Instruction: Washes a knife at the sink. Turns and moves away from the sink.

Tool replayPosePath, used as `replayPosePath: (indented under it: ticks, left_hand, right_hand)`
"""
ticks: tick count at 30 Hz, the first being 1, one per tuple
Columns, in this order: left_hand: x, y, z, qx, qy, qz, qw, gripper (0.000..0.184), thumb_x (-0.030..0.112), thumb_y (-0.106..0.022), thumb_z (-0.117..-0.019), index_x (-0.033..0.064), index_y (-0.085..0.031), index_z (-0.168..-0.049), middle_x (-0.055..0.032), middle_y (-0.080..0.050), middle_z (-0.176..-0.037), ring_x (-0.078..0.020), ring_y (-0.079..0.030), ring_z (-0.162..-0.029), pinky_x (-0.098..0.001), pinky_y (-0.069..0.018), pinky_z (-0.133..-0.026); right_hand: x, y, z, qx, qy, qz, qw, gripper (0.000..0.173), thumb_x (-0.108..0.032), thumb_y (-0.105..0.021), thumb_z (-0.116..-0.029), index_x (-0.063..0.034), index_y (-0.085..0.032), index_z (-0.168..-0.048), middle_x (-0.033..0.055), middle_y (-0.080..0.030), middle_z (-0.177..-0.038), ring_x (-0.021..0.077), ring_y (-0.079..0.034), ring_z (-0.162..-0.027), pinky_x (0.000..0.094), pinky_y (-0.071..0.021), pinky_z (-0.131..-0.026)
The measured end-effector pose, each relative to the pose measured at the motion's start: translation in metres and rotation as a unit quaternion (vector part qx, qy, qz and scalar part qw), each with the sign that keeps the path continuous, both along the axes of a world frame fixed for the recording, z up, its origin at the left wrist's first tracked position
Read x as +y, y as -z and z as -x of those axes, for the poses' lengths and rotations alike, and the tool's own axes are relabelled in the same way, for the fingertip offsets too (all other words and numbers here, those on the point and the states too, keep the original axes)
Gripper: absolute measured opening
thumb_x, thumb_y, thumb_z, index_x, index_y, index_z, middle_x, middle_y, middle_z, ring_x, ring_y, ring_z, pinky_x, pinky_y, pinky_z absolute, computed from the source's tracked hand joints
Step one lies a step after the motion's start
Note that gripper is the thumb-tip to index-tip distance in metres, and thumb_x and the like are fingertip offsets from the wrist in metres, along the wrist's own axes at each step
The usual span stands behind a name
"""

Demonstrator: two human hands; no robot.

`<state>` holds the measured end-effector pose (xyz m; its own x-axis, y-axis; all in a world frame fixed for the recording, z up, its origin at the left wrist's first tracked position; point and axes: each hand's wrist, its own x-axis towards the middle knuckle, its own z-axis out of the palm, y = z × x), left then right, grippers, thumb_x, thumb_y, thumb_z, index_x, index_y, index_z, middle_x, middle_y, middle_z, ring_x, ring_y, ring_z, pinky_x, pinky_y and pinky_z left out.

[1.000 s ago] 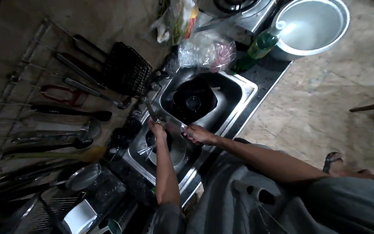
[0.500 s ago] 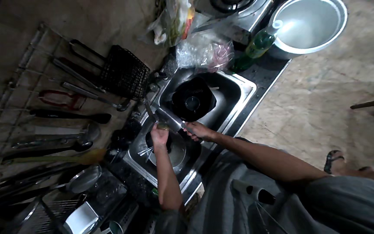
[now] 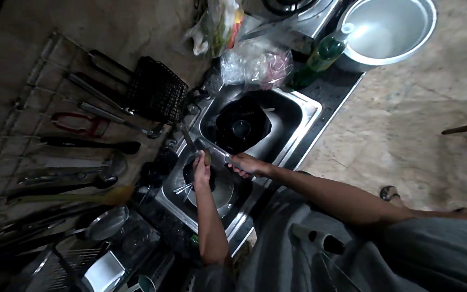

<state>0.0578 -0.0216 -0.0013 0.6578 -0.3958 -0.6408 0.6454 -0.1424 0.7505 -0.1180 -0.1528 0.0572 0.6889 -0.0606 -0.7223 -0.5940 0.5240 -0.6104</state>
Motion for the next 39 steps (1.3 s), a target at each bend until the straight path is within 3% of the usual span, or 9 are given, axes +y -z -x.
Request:
replayPosePath:
  ticks: [5,10,14,17,21,26,33,36,39]
  left_hand:
    - [-0.011,0.0,-0.014,-0.022,-0.091,-0.062,0.994,0.03,0.022,-0.05,-0.1083,0.0008,-0.055,-0.129,-0.0159,-0.062,-0.113,-0.0241,-0.062,-0.098,-0.0436,-0.0551,-0.085]
    - [-0.019,-0.01,-0.003,-0.038,-0.065,-0.109,0.991,0.047,0.041,-0.04,-0.111,0.0056,-0.052,-0.139,-0.0186,-0.063,-0.12,-0.0282,-0.064,-0.102,-0.0492,-0.0557,-0.087]
    - [-0.014,-0.013,0.018,-0.042,-0.02,-0.081,0.996,0.048,0.047,-0.05,-0.1061,0.0059,-0.059,-0.13,-0.0135,-0.065,-0.112,-0.0223,-0.064,-0.097,-0.0423,-0.0561,-0.084]
    - [-0.009,-0.021,0.033,-0.021,-0.009,-0.049,0.999,0.04,0.032,-0.056,-0.1062,0.0004,-0.056,-0.131,-0.0158,-0.064,-0.119,-0.0232,-0.062,-0.106,-0.0417,-0.0534,-0.095]
    - [-0.005,-0.026,0.041,-0.03,-0.01,-0.051,0.998,0.038,0.028,-0.057,-0.1061,-0.0022,-0.059,-0.128,-0.0178,-0.066,-0.114,-0.0243,-0.064,-0.101,-0.042,-0.0553,-0.092]
    - [-0.003,-0.033,0.019,-0.039,-0.033,-0.082,0.995,0.045,0.034,-0.061,-0.1036,-0.0017,-0.058,-0.132,-0.0192,-0.063,-0.123,-0.027,-0.062,-0.109,-0.0449,-0.0528,-0.096]
    - [-0.002,-0.02,-0.029,-0.051,-0.063,-0.122,0.989,0.045,0.044,-0.055,-0.105,0.0028,-0.063,-0.121,-0.0121,-0.064,-0.1,-0.0204,-0.062,-0.087,-0.0397,-0.055,-0.078]
    - [-0.004,-0.014,-0.036,-0.058,-0.06,-0.129,0.988,0.051,0.051,-0.051,-0.1046,0.0054,-0.061,-0.126,-0.0128,-0.064,-0.105,-0.022,-0.063,-0.091,-0.0436,-0.0556,-0.08]
    - [0.001,-0.006,-0.047,-0.148,-0.041,-0.177,0.972,0.049,0.045,-0.052,-0.1059,0.0012,-0.061,-0.125,-0.0166,-0.065,-0.105,-0.0251,-0.063,-0.092,-0.0464,-0.0552,-0.082]
  right_hand:
    - [0.01,-0.009,0.002,-0.013,-0.036,0.036,0.999,0.049,-0.048,-0.03,-0.1122,-0.0098,-0.06,-0.112,-0.0011,-0.052,-0.069,0.0081,-0.046,-0.047,0.0229,-0.0419,-0.045]
    - [0.012,-0.013,-0.011,-0.004,-0.038,0.046,0.998,0.049,-0.049,-0.029,-0.1121,-0.0104,-0.059,-0.115,-0.0012,-0.051,-0.071,0.0075,-0.044,-0.047,0.0226,-0.0423,-0.045]
    - [0.011,-0.001,-0.026,-0.003,0.009,0.02,1.0,0.049,-0.048,-0.03,-0.1123,-0.0092,-0.059,-0.108,-0.0016,-0.048,-0.068,0.0076,-0.043,-0.046,0.0224,-0.0403,-0.044]
    - [0.01,0.01,-0.036,0.004,0.043,-0.004,0.999,0.048,-0.048,-0.03,-0.1121,-0.0099,-0.058,-0.106,-0.0019,-0.047,-0.066,0.0078,-0.041,-0.046,0.0222,-0.0382,-0.043]
    - [0.01,0.015,-0.047,-0.004,0.057,-0.002,0.998,0.048,-0.049,-0.031,-0.112,-0.0094,-0.058,-0.106,-0.0007,-0.049,-0.067,0.0089,-0.044,-0.047,0.0231,-0.0406,-0.044]
    - [0.012,0.003,-0.043,-0.021,0.021,-0.013,0.999,0.049,-0.05,-0.03,-0.1118,-0.0096,-0.057,-0.107,-0.0019,-0.048,-0.068,0.0076,-0.042,-0.047,0.0221,-0.0394,-0.044]
    - [0.011,-0.015,-0.01,-0.007,-0.053,-0.01,0.999,0.048,-0.051,-0.03,-0.1117,-0.011,-0.057,-0.111,-0.0027,-0.049,-0.068,0.0063,-0.043,-0.046,0.0215,-0.0408,-0.045]
    - [0.006,-0.017,0.003,-0.007,-0.073,0.002,0.997,0.048,-0.049,-0.029,-0.1122,-0.0101,-0.057,-0.109,-0.0025,-0.05,-0.067,0.0066,-0.043,-0.046,0.0219,-0.0401,-0.044]
    - [-0.001,-0.021,0.014,-0.001,-0.104,0.033,0.994,0.049,-0.049,-0.031,-0.1116,-0.0093,-0.06,-0.11,-0.0013,-0.052,-0.069,0.0075,-0.044,-0.046,0.0231,-0.0402,-0.043]
